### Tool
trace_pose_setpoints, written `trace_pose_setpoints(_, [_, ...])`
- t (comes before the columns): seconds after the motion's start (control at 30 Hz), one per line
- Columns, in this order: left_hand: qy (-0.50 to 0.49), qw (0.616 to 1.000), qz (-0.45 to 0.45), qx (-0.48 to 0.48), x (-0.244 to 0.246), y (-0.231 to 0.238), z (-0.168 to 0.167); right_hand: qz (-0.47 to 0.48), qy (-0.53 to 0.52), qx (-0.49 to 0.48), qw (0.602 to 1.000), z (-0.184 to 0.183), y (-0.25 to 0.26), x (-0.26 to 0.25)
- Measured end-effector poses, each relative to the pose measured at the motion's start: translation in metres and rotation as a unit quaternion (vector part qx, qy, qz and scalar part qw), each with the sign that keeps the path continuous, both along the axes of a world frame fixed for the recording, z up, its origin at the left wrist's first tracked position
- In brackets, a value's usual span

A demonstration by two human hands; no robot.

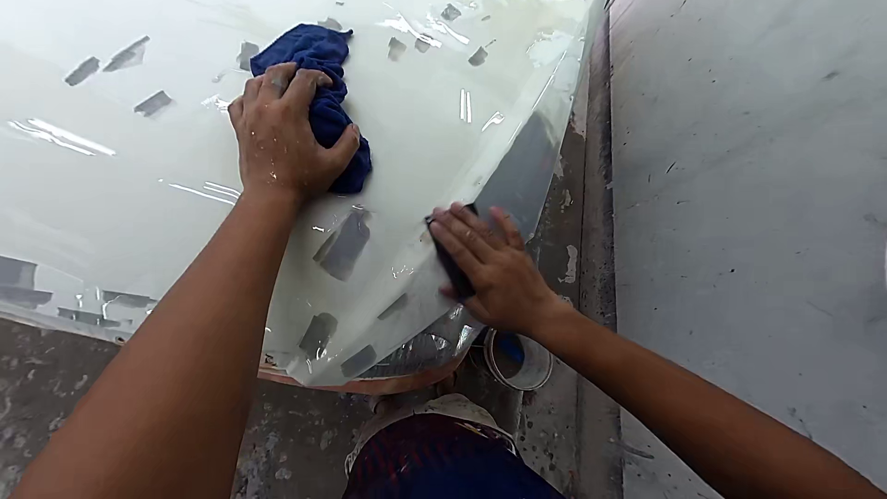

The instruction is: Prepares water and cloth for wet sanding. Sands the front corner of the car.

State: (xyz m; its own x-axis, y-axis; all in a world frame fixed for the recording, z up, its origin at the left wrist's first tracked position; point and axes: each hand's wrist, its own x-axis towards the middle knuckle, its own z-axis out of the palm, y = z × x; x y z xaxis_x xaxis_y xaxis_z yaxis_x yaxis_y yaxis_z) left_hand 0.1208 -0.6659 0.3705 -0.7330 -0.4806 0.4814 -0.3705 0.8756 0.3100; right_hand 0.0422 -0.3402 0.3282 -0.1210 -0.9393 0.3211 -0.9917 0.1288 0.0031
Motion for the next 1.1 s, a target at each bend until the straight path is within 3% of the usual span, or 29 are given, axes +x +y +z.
trace_pose_setpoints(0.07, [0.002,1.0,0.002,-0.005,-0.001,-0.001,0.001,-0.029,-0.011,-0.004,1.0,-0.001,-0.004,0.02])
trace_pose_setpoints(0.17, [0.007,1.0,-0.001,-0.013,-0.003,-0.003,0.002,0.046,-0.012,0.009,0.999,-0.015,-0.002,0.059])
trace_pose_setpoints(0.23, [0.002,1.0,0.0,-0.012,-0.003,-0.004,0.002,0.052,-0.015,-0.004,0.999,-0.014,-0.003,0.042])
trace_pose_setpoints(0.37, [-0.004,1.0,0.001,-0.01,-0.002,-0.002,-0.001,-0.088,-0.011,-0.009,0.996,0.001,-0.006,-0.002])
trace_pose_setpoints(0.43, [0.003,1.0,-0.001,-0.016,-0.002,-0.004,0.0,-0.107,-0.038,-0.038,0.993,-0.009,-0.009,0.031])
trace_pose_setpoints(0.5, [0.005,1.0,-0.005,-0.019,-0.002,-0.004,0.0,-0.056,-0.075,-0.049,0.994,-0.03,-0.006,0.088])
trace_pose_setpoints(0.57, [0.007,1.0,-0.009,-0.02,-0.003,-0.003,0.0,0.014,-0.077,-0.018,0.997,-0.043,0.002,0.113])
trace_pose_setpoints(0.63, [0.003,1.0,-0.011,-0.019,-0.003,-0.003,0.0,-0.004,-0.065,-0.041,0.997,-0.045,0.007,0.094])
trace_pose_setpoints(0.77, [-0.013,1.0,-0.016,-0.01,-0.002,-0.001,0.001,-0.154,-0.059,-0.09,0.982,-0.033,0.006,0.05])
trace_pose_setpoints(0.9, [-0.023,0.999,-0.033,-0.002,-0.002,0.0,0.004,-0.056,-0.121,-0.066,0.989,-0.048,0.0,0.128])
trace_pose_setpoints(0.97, [-0.037,0.999,-0.038,-0.006,-0.002,-0.001,0.005,-0.051,-0.113,-0.08,0.989,-0.054,0.002,0.12])
trace_pose_setpoints(1.1, [-0.046,0.998,-0.039,-0.014,-0.001,-0.002,0.005,-0.217,-0.086,-0.14,0.962,-0.043,0.019,0.037])
